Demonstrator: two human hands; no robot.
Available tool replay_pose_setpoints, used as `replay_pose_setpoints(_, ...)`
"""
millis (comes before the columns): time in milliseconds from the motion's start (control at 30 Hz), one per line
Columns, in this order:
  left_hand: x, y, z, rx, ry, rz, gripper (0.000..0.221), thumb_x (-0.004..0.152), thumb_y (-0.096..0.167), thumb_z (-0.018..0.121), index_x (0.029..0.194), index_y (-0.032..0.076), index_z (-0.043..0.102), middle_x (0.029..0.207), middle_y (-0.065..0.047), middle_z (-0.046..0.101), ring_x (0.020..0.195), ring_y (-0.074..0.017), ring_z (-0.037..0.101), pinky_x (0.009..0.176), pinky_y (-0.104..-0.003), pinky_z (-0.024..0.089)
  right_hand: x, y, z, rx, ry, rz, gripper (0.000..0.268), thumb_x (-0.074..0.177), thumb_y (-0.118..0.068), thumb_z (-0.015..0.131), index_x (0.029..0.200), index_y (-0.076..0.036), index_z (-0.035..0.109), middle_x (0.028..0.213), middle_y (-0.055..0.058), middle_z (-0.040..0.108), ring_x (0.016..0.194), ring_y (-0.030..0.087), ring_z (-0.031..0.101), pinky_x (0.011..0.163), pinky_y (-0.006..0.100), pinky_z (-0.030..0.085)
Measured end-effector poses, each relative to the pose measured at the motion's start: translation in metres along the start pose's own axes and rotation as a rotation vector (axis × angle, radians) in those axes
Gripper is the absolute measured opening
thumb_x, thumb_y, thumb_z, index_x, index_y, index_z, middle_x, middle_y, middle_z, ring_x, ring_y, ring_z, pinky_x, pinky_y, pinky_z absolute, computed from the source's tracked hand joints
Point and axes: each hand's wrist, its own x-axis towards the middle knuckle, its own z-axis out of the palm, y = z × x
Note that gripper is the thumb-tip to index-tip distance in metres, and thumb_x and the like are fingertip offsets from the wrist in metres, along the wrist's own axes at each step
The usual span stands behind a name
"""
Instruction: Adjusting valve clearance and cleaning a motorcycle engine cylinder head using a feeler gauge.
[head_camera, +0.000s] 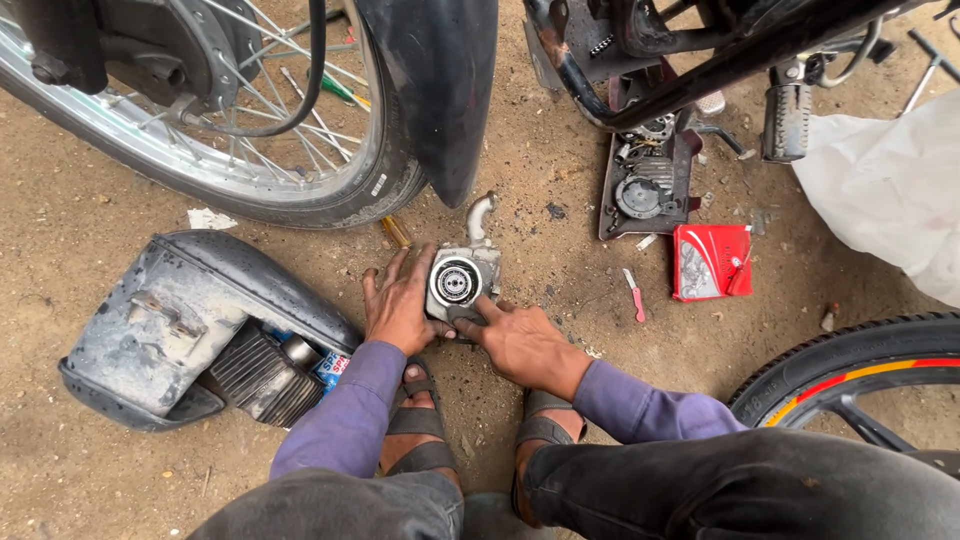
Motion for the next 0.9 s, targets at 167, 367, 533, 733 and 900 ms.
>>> replay_pose_setpoints(167, -0.002, 0.003, -0.004, -0.009, -0.005, 0.026, 0.138, 0.047, 0.038, 0.102, 0.158, 0.021, 0.022, 0.142, -0.005, 0.060, 0.153, -0.0226, 0.024, 0.122, -0.059, 0.010, 0.006, -0.008, -0.033, 0.089, -0.050, 0.128, 0.053, 0.080, -0.013, 0.062, 0.133, -0.014, 0.065, 0.105, 0.017, 0.062, 0.075, 0.035, 0.069, 0.063, 0.047, 0.055)
replay_pose_setpoints(367, 0.007, -0.012, 0.007, -0.015, -0.023, 0.041, 0.133, 0.049, 0.031, 0.101, 0.158, 0.022, 0.026, 0.139, -0.004, 0.063, 0.153, -0.0228, 0.025, 0.121, -0.061, 0.009, 0.035, -0.010, -0.027, 0.073, -0.037, 0.119, 0.056, 0.083, -0.012, 0.061, 0.139, -0.008, 0.059, 0.100, 0.018, 0.060, 0.069, 0.033, 0.066, 0.059, 0.046, 0.055)
replay_pose_setpoints(533, 0.003, -0.012, 0.010, -0.010, 0.030, 0.077, 0.125, 0.055, 0.020, 0.099, 0.159, 0.022, 0.030, 0.134, -0.004, 0.068, 0.154, -0.0235, 0.027, 0.121, -0.062, 0.009, 0.028, -0.007, -0.009, -0.010, -0.032, 0.018, 0.051, 0.085, -0.020, 0.064, 0.135, -0.009, 0.060, 0.107, 0.019, 0.060, 0.077, 0.036, 0.067, 0.061, 0.047, 0.057)
replay_pose_setpoints(733, 0.001, 0.005, -0.007, -0.042, -0.024, 0.006, 0.131, 0.050, 0.026, 0.103, 0.157, 0.023, 0.027, 0.129, -0.006, 0.068, 0.152, -0.0238, 0.026, 0.121, -0.063, 0.006, 0.008, -0.003, -0.010, -0.145, -0.170, -0.007, 0.046, 0.084, -0.012, 0.059, 0.130, -0.007, 0.062, 0.111, 0.017, 0.057, 0.096, 0.035, 0.067, 0.065, 0.045, 0.059)
replay_pose_setpoints(900, -0.001, 0.009, -0.008, 0.003, -0.018, 0.004, 0.130, 0.050, 0.032, 0.101, 0.157, 0.029, 0.028, 0.129, -0.006, 0.069, 0.153, -0.0245, 0.024, 0.120, -0.066, 0.003, 0.008, -0.017, -0.032, -0.110, -0.283, 0.150, 0.049, 0.088, -0.010, 0.053, 0.137, -0.007, 0.057, 0.109, 0.018, 0.056, 0.086, 0.036, 0.068, 0.065, 0.048, 0.058)
